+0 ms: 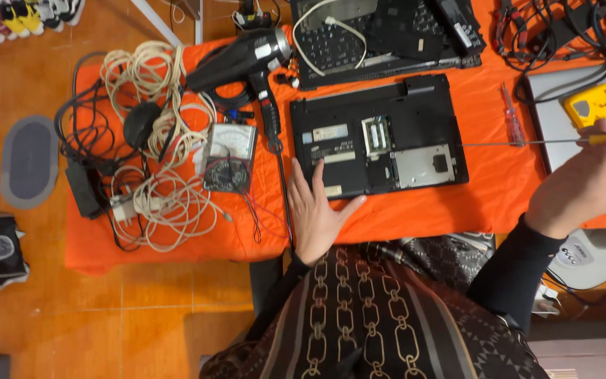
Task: Disassembling and inspecting laptop components using a screwdriver.
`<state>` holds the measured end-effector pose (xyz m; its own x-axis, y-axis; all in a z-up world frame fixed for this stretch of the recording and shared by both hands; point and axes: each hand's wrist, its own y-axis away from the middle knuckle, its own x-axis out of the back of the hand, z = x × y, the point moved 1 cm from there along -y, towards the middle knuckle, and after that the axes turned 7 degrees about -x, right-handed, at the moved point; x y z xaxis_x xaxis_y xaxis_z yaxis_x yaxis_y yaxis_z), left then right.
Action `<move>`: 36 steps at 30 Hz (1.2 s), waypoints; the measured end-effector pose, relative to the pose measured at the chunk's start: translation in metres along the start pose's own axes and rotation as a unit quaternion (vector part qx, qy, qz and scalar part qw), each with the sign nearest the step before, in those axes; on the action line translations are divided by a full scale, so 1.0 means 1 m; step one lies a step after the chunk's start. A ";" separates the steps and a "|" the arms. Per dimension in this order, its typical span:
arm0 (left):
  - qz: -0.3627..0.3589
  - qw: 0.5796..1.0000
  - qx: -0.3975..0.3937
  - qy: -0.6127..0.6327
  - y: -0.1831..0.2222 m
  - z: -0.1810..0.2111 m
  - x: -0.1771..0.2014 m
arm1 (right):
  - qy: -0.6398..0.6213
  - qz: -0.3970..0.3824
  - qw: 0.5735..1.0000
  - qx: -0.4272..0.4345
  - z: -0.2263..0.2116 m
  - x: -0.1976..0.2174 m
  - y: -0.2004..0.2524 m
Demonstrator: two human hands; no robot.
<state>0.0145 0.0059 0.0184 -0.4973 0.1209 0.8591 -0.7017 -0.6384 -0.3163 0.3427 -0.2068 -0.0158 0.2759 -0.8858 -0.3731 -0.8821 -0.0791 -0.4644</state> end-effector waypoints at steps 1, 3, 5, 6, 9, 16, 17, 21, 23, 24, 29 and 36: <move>-0.002 1.000 -0.002 -0.002 -0.002 0.002 0.002 | 0.000 0.004 1.000 -0.001 0.002 0.000 -0.002; -0.004 1.000 0.012 0.006 -0.006 0.006 0.006 | -0.020 0.008 1.000 -0.011 0.007 -0.002 -0.008; -0.002 1.000 0.016 0.007 -0.005 0.003 0.003 | -0.019 0.015 1.000 -0.015 0.021 0.005 -0.009; 0.000 1.000 0.022 0.008 -0.005 0.002 0.001 | -0.018 0.019 0.999 -0.019 0.028 0.008 -0.010; 0.024 0.999 0.028 0.017 -0.007 0.005 0.002 | -0.017 0.036 0.999 -0.027 0.017 -0.009 -0.017; 0.017 0.999 0.014 0.035 -0.011 -0.002 -0.002 | -0.008 0.081 0.996 -0.031 0.002 0.009 -0.031; 0.011 0.999 0.027 0.035 -0.011 0.000 -0.001 | -0.004 0.083 0.996 -0.029 0.000 0.017 -0.031; -0.008 0.997 0.061 0.054 -0.015 0.006 0.005 | -0.005 0.083 0.996 -0.012 -0.009 0.043 -0.039; -0.005 0.997 0.062 0.046 -0.016 0.008 0.006 | 0.004 0.091 0.996 -0.007 -0.020 0.043 -0.048; -0.004 0.997 0.062 0.038 -0.017 0.009 0.006 | 0.015 0.101 0.995 -0.005 -0.025 0.044 -0.052; 0.000 0.998 0.051 0.039 -0.018 0.016 0.009 | 0.019 0.102 0.995 -0.006 0.006 0.108 -0.061; -0.035 0.997 0.069 0.003 -0.017 0.014 0.001 | -0.034 0.120 0.990 -0.064 0.019 0.145 -0.093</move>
<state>0.0327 0.0061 0.0302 -0.4528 0.1721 0.8748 -0.6582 -0.7264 -0.1977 0.4718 -0.3192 -0.0418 0.0739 -0.8534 -0.5159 -0.9652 0.0688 -0.2522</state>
